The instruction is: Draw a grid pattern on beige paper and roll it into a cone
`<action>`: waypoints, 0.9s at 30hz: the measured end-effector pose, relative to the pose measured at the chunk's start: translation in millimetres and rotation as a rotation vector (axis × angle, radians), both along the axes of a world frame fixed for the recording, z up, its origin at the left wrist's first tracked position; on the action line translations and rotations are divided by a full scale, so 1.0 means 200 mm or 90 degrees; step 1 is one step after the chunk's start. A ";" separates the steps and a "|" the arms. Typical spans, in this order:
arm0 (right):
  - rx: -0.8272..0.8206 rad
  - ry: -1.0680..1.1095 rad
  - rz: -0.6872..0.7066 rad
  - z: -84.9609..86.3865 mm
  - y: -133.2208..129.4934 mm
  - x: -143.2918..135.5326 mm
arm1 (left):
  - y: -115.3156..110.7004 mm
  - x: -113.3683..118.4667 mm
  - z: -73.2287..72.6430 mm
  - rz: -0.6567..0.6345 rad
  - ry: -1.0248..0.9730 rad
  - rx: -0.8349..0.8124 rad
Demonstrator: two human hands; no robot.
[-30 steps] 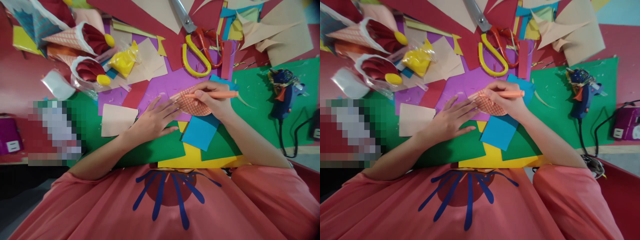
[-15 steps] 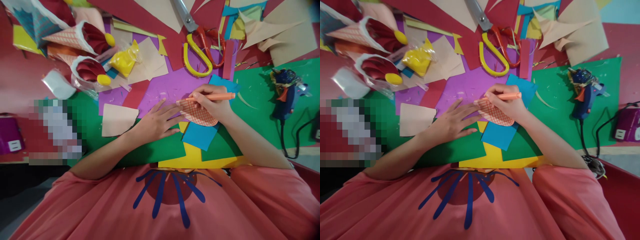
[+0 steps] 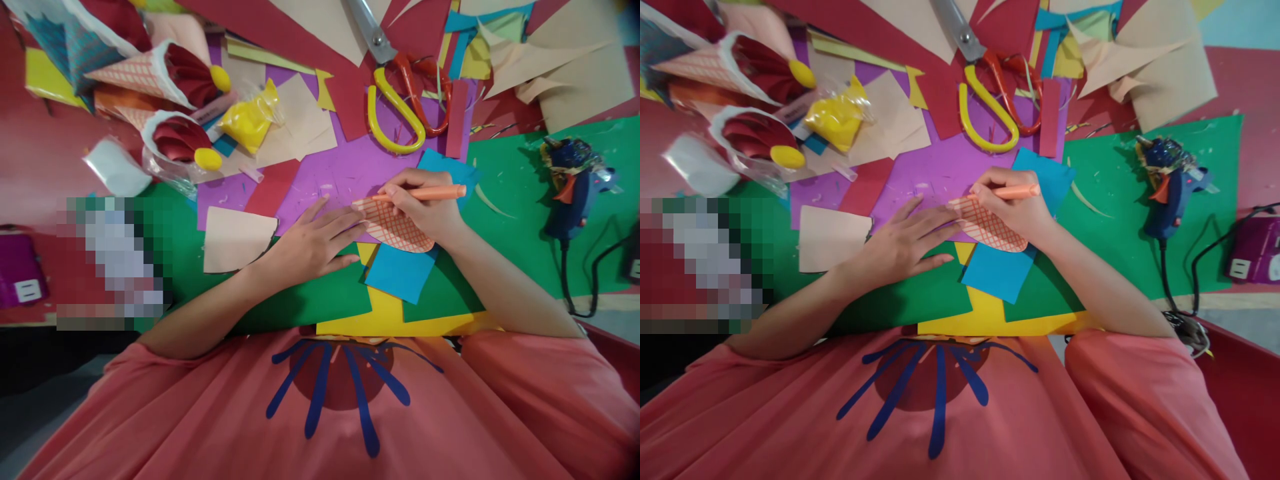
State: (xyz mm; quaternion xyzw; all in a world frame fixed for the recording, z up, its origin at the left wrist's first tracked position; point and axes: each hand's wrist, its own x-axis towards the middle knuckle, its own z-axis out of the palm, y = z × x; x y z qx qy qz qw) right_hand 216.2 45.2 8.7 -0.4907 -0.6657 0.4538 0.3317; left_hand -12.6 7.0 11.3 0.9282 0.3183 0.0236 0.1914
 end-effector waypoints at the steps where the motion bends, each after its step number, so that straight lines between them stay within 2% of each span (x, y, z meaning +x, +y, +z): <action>1: 0.001 -0.001 0.000 0.00 0.00 0.00 | 0.00 0.00 0.00 0.001 0.002 -0.003; 20: 0.004 0.000 0.010 0.00 0.01 0.00 | 0.00 0.00 0.01 -0.002 0.015 0.002; 24: -0.031 0.004 0.024 0.01 0.01 -0.01 | 0.00 0.00 0.00 0.000 0.018 -0.003; 27: -0.063 0.049 -0.012 0.03 0.01 0.00 | 0.00 0.00 0.00 0.001 0.011 -0.002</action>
